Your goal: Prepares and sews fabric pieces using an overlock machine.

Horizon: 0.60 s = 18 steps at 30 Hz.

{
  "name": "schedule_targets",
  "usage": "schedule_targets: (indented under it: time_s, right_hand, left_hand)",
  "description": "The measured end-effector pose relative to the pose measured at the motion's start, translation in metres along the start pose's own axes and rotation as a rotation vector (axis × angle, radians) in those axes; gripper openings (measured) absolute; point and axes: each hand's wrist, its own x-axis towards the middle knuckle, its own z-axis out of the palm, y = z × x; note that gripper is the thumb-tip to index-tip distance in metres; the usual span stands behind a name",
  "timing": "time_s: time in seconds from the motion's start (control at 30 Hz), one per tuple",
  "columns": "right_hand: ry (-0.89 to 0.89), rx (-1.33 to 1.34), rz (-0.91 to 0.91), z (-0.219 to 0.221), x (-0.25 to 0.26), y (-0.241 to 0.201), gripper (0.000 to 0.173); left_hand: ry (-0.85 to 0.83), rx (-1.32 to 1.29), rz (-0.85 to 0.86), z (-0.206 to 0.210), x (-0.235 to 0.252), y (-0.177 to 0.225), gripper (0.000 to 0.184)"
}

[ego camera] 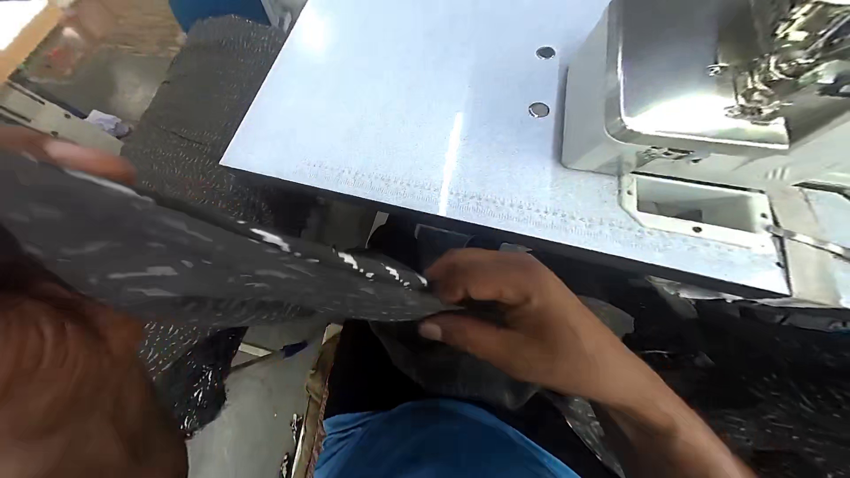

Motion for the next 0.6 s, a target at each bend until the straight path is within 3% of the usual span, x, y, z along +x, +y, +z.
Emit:
schedule_targets:
  time_s: [0.13, 0.27, 0.43, 0.6]
  right_hand:
    - [0.218, -0.009, 0.074, -0.005, -0.027, 0.007, 0.01]
    - [0.367, 0.037, 0.097, -0.006, -0.034, 0.005, 0.012]
    - [0.542, 0.066, 0.155, -0.005, -0.031, -0.003, 0.006]
    - [0.598, -0.038, 0.128, -0.007, -0.035, -0.011, 0.008]
  left_hand:
    - [-0.102, -0.048, 0.083, -0.007, 0.029, -0.028, 0.018]
    - [-0.057, -0.03, 0.082, -0.003, 0.038, -0.034, 0.015]
    - [-0.131, -0.006, 0.185, -0.005, 0.049, -0.034, 0.016]
    - [-0.137, -0.055, 0.065, 0.008, 0.044, -0.025, 0.021]
